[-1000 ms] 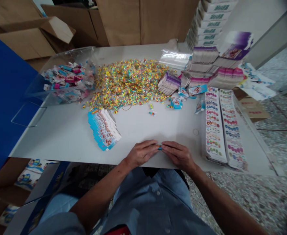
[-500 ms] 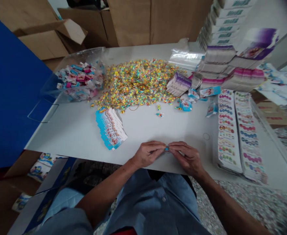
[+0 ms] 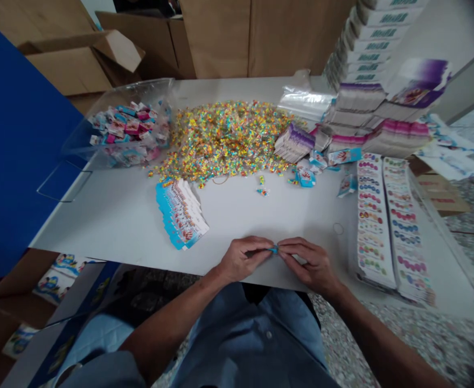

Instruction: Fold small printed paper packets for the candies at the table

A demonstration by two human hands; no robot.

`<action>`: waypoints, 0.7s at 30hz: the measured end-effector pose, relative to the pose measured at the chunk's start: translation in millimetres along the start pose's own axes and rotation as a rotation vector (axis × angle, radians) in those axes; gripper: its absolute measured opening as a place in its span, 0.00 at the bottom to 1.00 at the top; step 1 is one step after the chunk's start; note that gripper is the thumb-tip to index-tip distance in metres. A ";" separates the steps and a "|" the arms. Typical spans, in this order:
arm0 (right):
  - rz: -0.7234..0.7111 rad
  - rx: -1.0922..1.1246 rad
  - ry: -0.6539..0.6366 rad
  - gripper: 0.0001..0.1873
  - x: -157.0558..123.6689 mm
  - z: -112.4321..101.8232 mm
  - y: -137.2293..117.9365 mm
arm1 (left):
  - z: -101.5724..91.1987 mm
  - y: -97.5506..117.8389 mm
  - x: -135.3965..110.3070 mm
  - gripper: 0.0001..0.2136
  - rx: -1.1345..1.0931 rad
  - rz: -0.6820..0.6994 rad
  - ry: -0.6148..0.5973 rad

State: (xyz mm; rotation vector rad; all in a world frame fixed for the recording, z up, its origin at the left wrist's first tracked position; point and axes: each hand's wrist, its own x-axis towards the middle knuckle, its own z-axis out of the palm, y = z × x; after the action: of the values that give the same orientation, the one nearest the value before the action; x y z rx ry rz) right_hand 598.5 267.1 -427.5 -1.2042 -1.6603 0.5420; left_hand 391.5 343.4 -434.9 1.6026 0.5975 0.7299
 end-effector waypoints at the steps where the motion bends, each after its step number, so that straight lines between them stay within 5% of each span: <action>1: -0.002 -0.002 -0.029 0.11 1.8 -2.2 -1.1 | 0.1 0.1 -0.3 0.11 0.007 -0.004 -0.006; 11: -0.022 -0.097 -0.126 0.08 8.0 -10.5 -4.0 | -1.2 -5.9 -1.9 0.11 0.067 0.015 -0.009; 21: -0.242 -0.192 -0.048 0.13 4.2 -6.9 -1.7 | -1.3 -10.9 0.0 0.10 0.183 0.270 0.016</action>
State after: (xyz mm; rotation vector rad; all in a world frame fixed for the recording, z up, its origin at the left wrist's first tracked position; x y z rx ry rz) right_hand 603.7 268.9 -421.4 -1.1106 -1.9009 0.2677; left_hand 390.7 345.9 -445.6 1.8719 0.4741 0.9085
